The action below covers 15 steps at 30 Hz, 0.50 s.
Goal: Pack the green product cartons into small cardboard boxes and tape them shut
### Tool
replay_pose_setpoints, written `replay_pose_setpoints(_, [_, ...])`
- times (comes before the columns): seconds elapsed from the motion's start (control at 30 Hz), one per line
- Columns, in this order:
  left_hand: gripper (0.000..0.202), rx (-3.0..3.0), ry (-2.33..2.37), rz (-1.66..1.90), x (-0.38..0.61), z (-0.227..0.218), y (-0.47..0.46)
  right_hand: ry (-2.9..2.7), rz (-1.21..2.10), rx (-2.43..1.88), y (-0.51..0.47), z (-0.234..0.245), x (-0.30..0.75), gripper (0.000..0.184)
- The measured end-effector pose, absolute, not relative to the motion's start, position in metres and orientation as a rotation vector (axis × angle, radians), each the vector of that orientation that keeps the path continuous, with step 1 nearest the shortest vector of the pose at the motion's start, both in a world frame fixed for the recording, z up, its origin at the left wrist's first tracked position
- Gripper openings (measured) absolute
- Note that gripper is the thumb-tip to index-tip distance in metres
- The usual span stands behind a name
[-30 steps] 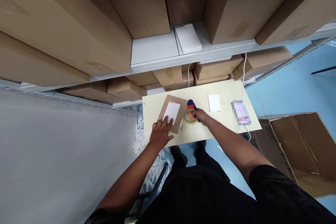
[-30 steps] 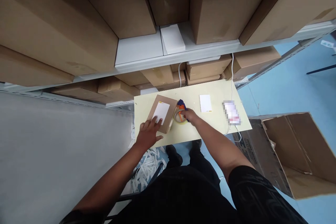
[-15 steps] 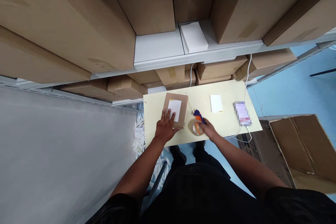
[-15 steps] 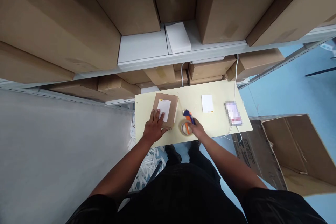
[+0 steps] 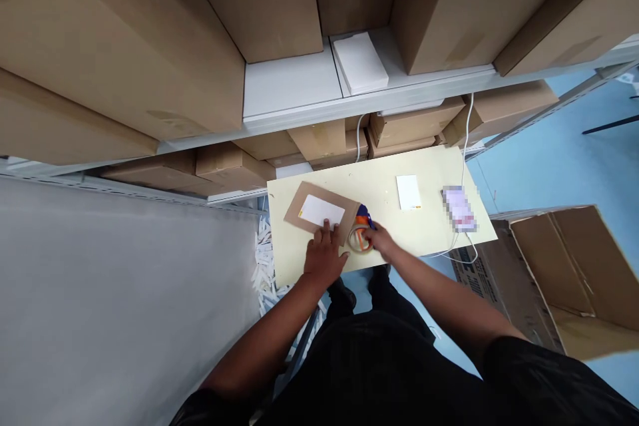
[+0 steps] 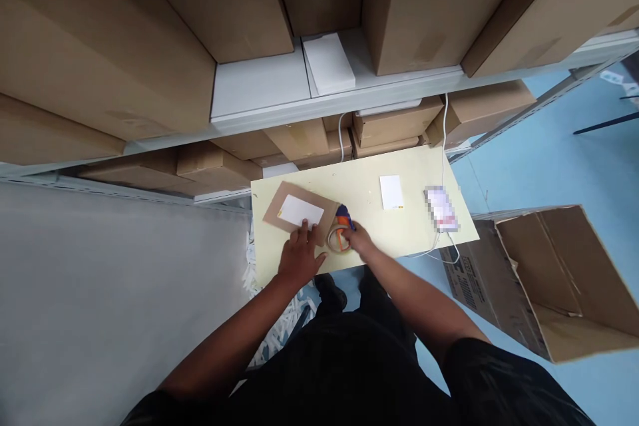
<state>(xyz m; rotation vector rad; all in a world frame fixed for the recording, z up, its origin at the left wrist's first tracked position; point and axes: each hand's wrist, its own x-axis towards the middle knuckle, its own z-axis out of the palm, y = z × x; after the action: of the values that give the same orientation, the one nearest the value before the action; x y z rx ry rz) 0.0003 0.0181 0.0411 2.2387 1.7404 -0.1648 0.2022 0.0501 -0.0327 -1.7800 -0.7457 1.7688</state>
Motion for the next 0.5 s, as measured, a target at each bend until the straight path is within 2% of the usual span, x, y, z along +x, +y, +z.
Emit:
replay_pose_setpoints(0.1, [0.085,2.339,1.650,-0.190,-0.031,0.046,0.036,-0.844,1.857,-1.760,0.111,-0.031,0.228,0.031])
replay_pose_setpoints(0.2, [0.085,2.375,1.699,-0.180,-0.049,0.043,0.051,-0.898,1.912,-1.758,0.132,-0.028,0.246,0.030])
replay_pose_setpoints(0.27, [0.086,2.366,1.733,-0.159,-0.048,0.037,0.053,-0.896,1.908,-1.750,0.113,-0.025,0.250,0.032])
replay_pose_setpoints(0.4, [0.087,2.344,1.759,-0.089,-0.037,0.030,0.046,-0.836,1.791,-1.712,0.018,-0.025,0.246,0.054])
replay_pose_setpoints(0.5, [0.085,2.320,1.776,-0.070,-0.033,0.028,0.043,-0.644,1.857,-1.653,-0.043,-0.027,0.231,0.051])
